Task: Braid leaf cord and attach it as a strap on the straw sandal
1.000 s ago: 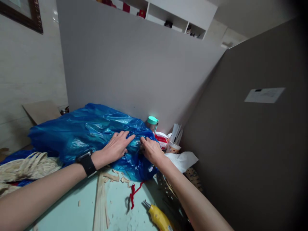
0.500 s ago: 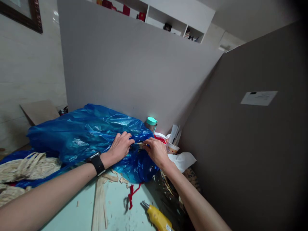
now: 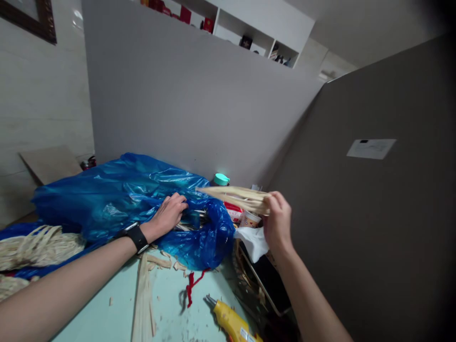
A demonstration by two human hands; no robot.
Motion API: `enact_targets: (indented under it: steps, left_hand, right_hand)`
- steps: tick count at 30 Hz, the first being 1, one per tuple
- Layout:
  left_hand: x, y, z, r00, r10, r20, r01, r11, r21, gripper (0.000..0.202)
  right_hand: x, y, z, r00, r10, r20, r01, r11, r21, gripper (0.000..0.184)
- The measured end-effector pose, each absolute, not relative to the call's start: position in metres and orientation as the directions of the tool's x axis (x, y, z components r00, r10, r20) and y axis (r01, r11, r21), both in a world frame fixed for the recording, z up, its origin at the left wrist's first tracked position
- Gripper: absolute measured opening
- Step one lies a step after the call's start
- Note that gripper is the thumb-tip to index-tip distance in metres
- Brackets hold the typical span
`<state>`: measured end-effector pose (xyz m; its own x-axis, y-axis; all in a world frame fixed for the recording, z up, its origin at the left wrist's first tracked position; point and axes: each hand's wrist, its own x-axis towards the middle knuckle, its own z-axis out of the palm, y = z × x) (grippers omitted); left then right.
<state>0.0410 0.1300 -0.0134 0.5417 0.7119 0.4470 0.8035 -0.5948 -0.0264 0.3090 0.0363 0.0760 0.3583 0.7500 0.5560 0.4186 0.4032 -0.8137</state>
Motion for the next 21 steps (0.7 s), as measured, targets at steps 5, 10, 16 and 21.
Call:
enact_targets:
  steps: [5,10,16,21]
  left_hand:
    - [0.053,0.121,-0.012,0.553,0.68,0.482,0.779,-0.627,-0.009,0.031]
    - [0.054,0.09,-0.022,0.673,0.596,0.438,0.666,-0.746,-0.008,0.023]
    - [0.022,0.046,-0.047,0.798,0.526,0.295,0.541,-0.84,0.034,0.051]
    - [0.017,0.055,-0.045,0.789,0.555,0.262,0.555,-0.828,0.083,0.038]
  right_hand:
    - [0.321,0.003,0.105,0.457,0.751,0.477,0.093,0.492,-0.865,0.016]
    - [0.308,-0.028,0.101,0.369,0.84,0.398,-0.1,0.461,-0.882,0.025]
    - [0.295,-0.05,0.086,0.238,0.913,0.332,-0.208,0.382,-0.901,0.023]
    - [0.281,-0.052,0.08,0.18,0.934,0.31,-0.272,0.35,-0.896,0.023]
